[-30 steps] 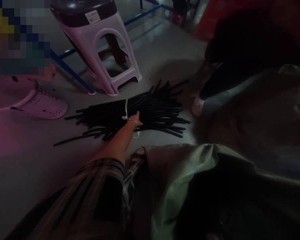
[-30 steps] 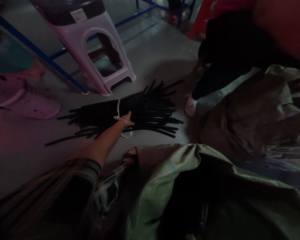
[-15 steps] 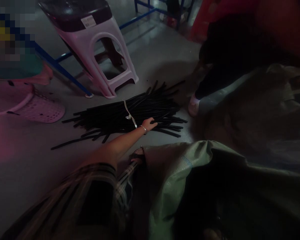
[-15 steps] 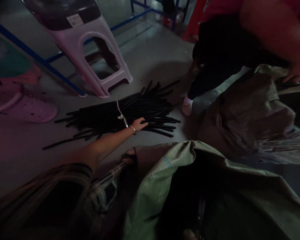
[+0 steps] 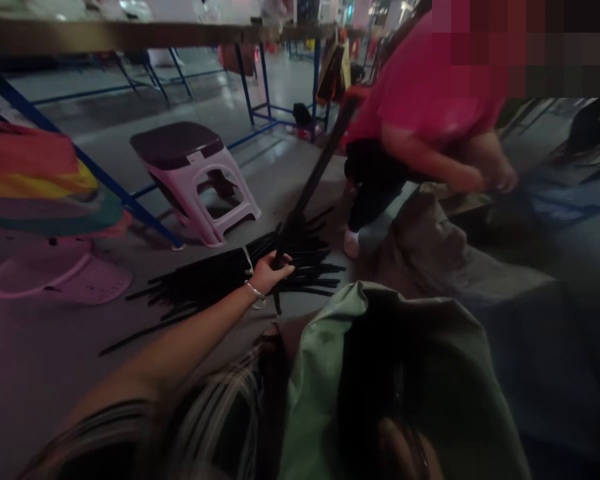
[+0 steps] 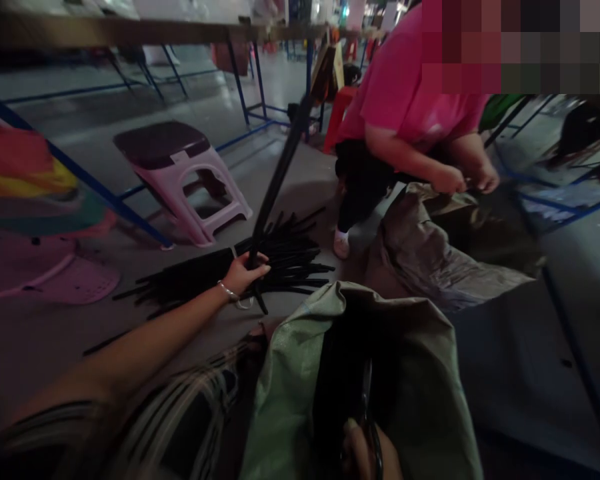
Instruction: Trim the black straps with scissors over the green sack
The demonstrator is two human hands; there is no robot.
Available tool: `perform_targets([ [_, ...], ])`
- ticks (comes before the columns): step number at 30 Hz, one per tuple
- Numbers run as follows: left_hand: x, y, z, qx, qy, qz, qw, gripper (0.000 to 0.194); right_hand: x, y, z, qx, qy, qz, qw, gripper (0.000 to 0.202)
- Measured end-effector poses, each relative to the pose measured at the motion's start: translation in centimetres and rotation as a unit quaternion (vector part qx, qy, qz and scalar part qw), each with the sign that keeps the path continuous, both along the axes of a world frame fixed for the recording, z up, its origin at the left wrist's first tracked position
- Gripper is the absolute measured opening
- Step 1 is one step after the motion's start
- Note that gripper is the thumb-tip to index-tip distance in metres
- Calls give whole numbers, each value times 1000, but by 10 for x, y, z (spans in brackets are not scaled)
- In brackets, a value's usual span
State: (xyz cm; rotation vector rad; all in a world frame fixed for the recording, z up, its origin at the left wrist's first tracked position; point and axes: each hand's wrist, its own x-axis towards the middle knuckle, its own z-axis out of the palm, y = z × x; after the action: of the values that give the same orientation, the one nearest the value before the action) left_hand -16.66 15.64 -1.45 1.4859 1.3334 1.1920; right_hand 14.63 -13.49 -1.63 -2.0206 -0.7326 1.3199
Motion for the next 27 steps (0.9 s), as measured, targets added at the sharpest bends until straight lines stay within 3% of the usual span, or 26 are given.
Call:
perform_targets([
  [3, 4, -18, 54, 6, -45, 13, 999, 35, -5, 7, 15, 42, 41, 30, 998, 37],
  [6, 13, -35, 100, 54, 21, -6, 998, 37, -9, 11, 19, 75, 43, 40, 995, 37],
  [8, 21, -49, 120, 102, 110, -25, 988, 40, -9, 14, 18, 100, 39, 48, 993, 35],
  [10, 30, -67, 130, 133, 197, -52, 970, 46, -8, 17, 17, 120, 35, 37, 992, 35],
  [13, 43, -98, 126, 116, 307, -121, 937, 51, -1, 24, 22, 157, 74, 20, 985, 37],
  [17, 51, -140, 102, 44, 412, -283, 865, 47, 19, 34, 39, 228, 182, -57, 955, 49],
  [19, 52, -155, 92, 12, 425, -341, 838, 46, 30, 37, 47, 255, 190, -69, 946, 54],
  [24, 59, -166, 82, -6, 441, -397, 805, 41, 38, 37, 56, 299, 124, -25, 946, 36],
  [27, 80, -169, 81, -17, 409, -427, 807, 37, 29, 36, 56, 293, 104, 7, 950, 35],
])
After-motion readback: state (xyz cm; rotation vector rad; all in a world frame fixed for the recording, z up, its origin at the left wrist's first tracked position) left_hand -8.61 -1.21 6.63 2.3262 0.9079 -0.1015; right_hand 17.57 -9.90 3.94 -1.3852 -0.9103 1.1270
